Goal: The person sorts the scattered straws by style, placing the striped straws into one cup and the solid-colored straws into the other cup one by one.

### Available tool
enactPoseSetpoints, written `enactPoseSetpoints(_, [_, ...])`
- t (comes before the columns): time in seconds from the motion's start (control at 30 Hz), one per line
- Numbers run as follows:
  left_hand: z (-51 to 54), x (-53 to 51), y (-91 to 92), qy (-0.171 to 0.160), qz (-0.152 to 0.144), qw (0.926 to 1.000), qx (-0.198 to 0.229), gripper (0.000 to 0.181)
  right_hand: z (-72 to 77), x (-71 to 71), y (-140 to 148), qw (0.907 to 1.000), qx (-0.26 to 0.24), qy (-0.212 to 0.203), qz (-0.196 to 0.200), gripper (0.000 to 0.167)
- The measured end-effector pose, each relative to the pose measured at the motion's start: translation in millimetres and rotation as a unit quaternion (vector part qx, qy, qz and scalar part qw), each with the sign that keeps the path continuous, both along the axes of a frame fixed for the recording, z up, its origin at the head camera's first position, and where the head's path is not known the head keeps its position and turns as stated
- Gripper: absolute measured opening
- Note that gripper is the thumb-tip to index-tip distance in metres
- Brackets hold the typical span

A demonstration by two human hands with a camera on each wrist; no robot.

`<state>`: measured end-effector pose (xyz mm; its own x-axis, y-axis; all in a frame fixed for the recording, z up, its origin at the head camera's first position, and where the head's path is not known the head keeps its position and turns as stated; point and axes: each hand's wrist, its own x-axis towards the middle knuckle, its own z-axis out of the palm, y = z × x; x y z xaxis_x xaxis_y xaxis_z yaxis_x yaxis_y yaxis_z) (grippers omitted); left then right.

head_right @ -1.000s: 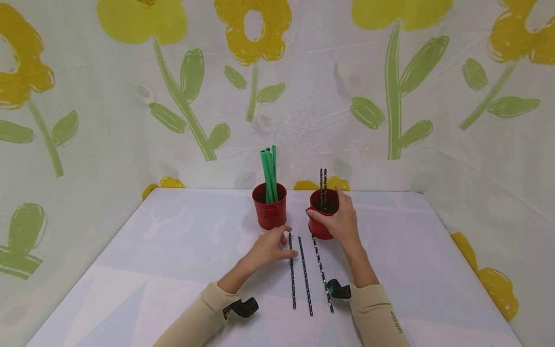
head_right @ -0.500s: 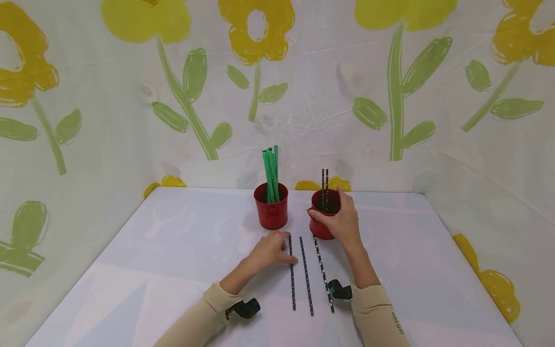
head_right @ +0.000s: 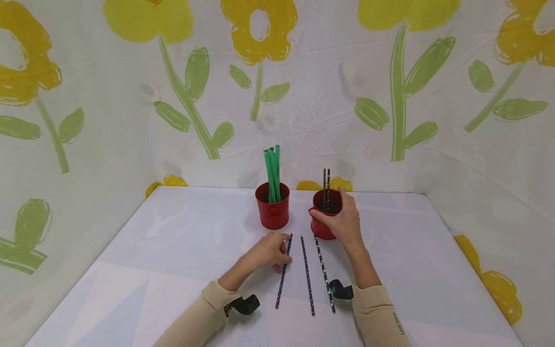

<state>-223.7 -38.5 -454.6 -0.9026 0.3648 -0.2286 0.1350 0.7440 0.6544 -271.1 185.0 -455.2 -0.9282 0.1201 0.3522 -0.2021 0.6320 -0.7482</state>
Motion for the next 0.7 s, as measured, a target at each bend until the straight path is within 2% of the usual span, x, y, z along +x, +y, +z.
enactPoseSetpoints(0.1, [0.8, -0.5, -1.3, -0.004, -0.001, 1.0, 0.004, 0.065, -0.6, -0.7, 0.4, 1.0, -0.002, -0.003, 0.001, 0.104])
enactPoseSetpoints(0.37, [2.1, -0.3, -1.7, -0.025, 0.008, 0.9995, 0.016, 0.065, -1.3, -1.0, 0.7, 1.0, -0.007, 0.001, 0.007, 0.104])
enactPoseSetpoints(0.7, [-1.5, -3.2, -4.6, -0.009, -0.005, 0.9999, 0.009, 0.064, -0.1, -1.3, 0.5, 1.0, -0.006, -0.004, 0.007, 0.104])
